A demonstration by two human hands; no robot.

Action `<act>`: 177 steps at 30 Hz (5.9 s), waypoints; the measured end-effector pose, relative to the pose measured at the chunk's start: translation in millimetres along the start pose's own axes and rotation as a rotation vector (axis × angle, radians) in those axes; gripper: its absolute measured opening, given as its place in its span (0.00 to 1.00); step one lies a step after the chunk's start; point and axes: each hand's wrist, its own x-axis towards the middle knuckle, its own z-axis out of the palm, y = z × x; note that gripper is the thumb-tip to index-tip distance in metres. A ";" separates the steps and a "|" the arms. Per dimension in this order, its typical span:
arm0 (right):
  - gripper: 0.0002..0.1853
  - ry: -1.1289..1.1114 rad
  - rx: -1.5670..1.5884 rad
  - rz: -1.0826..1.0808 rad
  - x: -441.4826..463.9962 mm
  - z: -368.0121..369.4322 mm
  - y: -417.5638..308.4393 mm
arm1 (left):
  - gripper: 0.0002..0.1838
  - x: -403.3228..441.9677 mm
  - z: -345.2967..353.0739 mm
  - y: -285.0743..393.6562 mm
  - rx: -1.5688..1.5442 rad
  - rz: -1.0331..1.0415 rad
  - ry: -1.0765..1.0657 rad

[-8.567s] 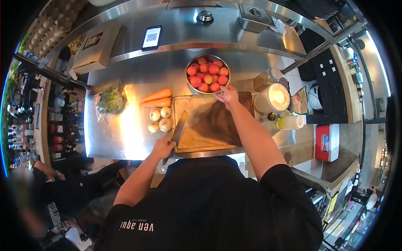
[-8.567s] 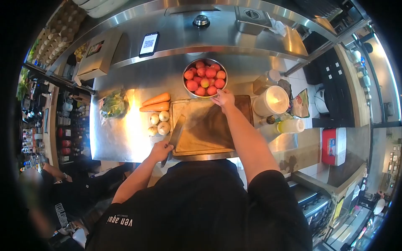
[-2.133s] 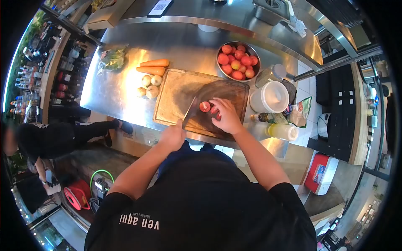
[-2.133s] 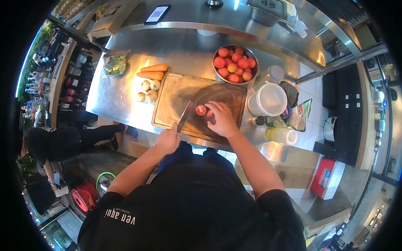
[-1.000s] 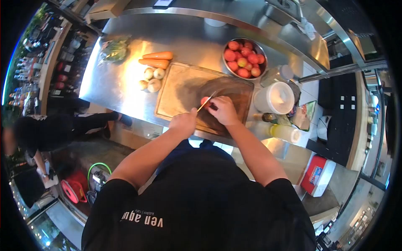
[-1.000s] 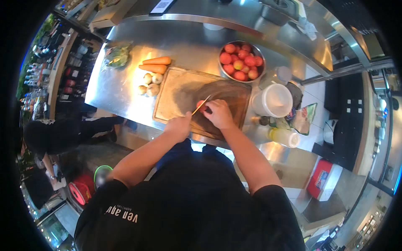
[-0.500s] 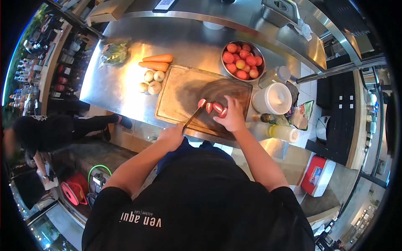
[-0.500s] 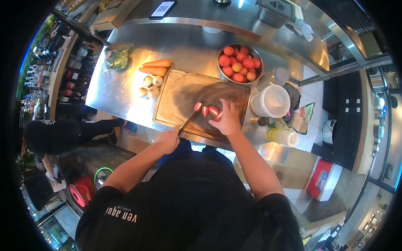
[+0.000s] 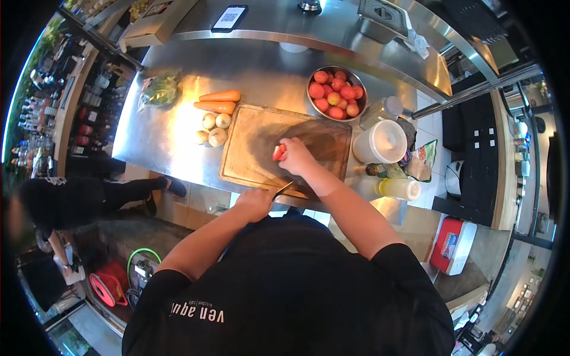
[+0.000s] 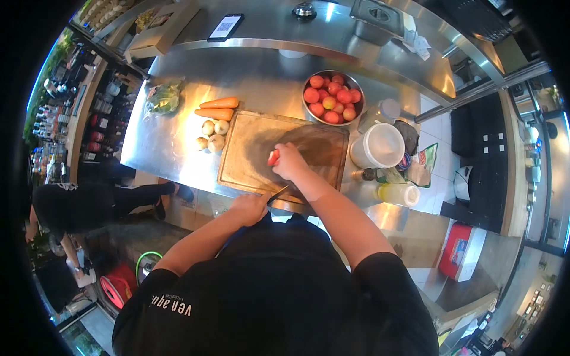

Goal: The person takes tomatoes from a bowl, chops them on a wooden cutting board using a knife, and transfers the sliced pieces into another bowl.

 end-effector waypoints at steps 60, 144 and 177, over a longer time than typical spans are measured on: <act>0.17 0.339 0.099 -0.221 -93.2 -27.6 55.1 | 0.16 26.3 -60.5 52.1 -0.022 -0.078 0.046; 0.48 0.314 -0.168 0.225 -121.6 -52.3 46.2 | 0.20 39.1 -10.6 -25.3 -0.168 -0.034 0.086; 0.32 0.872 -0.704 -0.643 169.2 -441.8 -333.8 | 0.19 -71.3 10.7 -150.8 -0.381 -0.278 0.557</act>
